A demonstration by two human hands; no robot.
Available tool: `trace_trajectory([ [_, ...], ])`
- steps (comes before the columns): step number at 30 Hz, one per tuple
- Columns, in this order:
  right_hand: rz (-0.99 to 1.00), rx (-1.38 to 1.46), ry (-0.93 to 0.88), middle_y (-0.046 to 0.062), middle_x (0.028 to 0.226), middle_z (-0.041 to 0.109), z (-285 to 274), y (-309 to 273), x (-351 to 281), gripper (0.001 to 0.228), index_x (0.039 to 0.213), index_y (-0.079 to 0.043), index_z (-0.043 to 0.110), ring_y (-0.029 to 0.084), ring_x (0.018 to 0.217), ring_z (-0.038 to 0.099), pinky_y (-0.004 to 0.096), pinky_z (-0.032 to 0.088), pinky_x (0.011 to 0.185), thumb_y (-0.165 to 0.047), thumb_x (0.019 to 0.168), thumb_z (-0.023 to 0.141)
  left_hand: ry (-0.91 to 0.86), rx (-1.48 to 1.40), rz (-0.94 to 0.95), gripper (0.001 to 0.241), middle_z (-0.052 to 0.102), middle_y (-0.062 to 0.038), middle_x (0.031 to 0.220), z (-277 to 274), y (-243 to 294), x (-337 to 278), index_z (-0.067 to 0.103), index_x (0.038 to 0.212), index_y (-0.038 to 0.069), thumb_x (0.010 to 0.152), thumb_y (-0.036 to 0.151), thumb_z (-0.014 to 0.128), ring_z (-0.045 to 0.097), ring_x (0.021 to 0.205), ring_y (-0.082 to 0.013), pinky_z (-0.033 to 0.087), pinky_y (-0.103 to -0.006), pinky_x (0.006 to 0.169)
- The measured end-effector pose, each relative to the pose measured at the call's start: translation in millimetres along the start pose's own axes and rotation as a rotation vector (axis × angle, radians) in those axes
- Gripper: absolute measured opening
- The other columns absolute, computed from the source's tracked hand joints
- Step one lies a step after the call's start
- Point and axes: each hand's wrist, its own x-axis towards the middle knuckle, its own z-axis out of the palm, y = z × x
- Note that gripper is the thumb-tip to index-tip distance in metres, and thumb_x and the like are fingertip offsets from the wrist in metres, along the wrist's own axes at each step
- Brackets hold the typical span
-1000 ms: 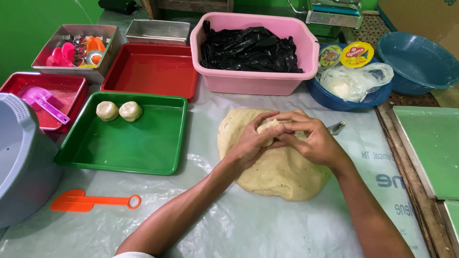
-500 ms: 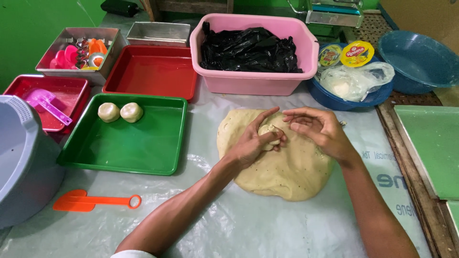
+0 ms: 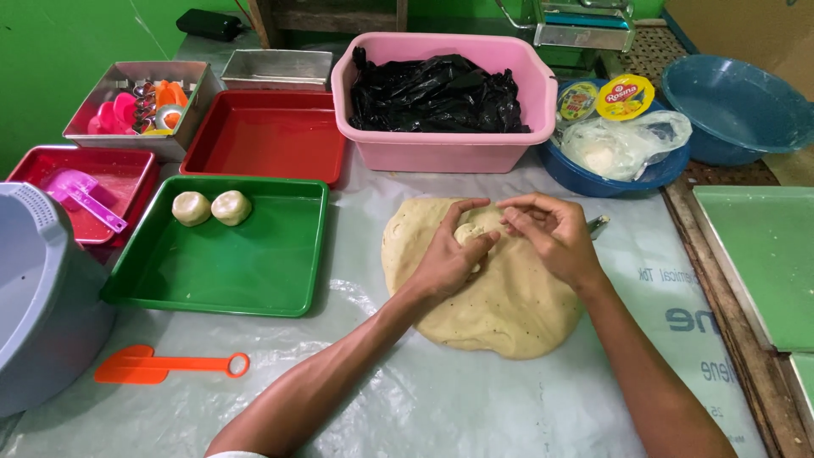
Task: Shaping pieces of dough into round balls and placing them on a tray.
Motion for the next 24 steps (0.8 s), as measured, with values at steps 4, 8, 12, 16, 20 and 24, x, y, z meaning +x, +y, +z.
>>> trace_trajectory([
  [4,-0.137,-0.267,-0.146,0.014,0.092,0.076,8.4,-36.9,-3.2,0.017,0.105,0.0,0.078,0.019,0.085,0.073,0.03,0.059,0.075,-0.007,0.089,0.078,-0.126,-0.021,0.103,0.077,0.066,-0.011,0.067,-1.0,-6.9,5.0,0.024,0.156,0.01,0.091,-0.003,0.064,0.065,0.055,-0.0153,0.057,-0.025,0.047],
  [8,-0.199,-0.519,-0.302,0.012,0.102,0.081,12.5,-60.3,-6.3,0.022,0.106,-0.008,0.081,0.028,0.094,0.077,0.038,0.06,0.079,-0.015,0.085,0.08,-0.231,-0.037,0.164,0.093,0.067,-0.014,0.07,-5.5,-13.3,7.1,0.006,0.162,0.007,0.088,-0.014,0.058,0.068,0.056,-0.017,0.062,-0.0258,0.049],
  [12,-0.195,-0.563,-0.296,0.009,0.099,0.08,15.4,-66.7,-9.1,0.025,0.107,-0.01,0.08,0.025,0.089,0.077,0.035,0.06,0.078,-0.016,0.083,0.082,-0.229,-0.019,0.2,0.095,0.063,-0.034,0.123,-10.3,-20.4,4.0,0.012,0.164,0.011,0.087,-0.013,0.062,0.066,0.102,-0.0271,0.061,-0.0419,0.086],
  [16,-0.186,-0.539,-0.318,0.012,0.096,0.078,18.1,-66.0,-12.4,0.024,0.109,-0.009,0.079,0.026,0.082,0.073,0.037,0.058,0.076,-0.013,0.085,0.079,-0.114,0.383,0.175,0.099,0.066,-0.032,0.119,10.2,20.2,-12.1,0.02,0.161,0.013,0.079,0.006,0.075,0.063,0.116,-0.0454,0.052,-0.0552,0.099],
  [20,-0.214,-0.561,-0.317,0.011,0.095,0.075,17.4,-59.9,-13.2,0.019,0.107,-0.006,0.077,0.024,0.08,0.072,0.036,0.058,0.074,-0.011,0.089,0.076,-0.048,0.543,0.134,0.094,0.071,-0.027,0.112,14.2,24.9,-13.8,0.028,0.159,0.019,0.079,0.023,0.08,0.061,0.119,-0.0501,0.047,-0.0594,0.103],
  [24,-0.218,-0.582,-0.328,0.01,0.094,0.074,18.8,-62.4,-10.9,0.017,0.105,-0.007,0.076,0.027,0.082,0.073,0.037,0.058,0.074,-0.009,0.088,0.074,-0.051,0.542,0.164,0.088,0.072,-0.027,0.109,12.8,21.5,-13.6,0.029,0.157,0.018,0.082,0.02,0.075,0.065,0.113,-0.0495,0.049,-0.0598,0.098],
])
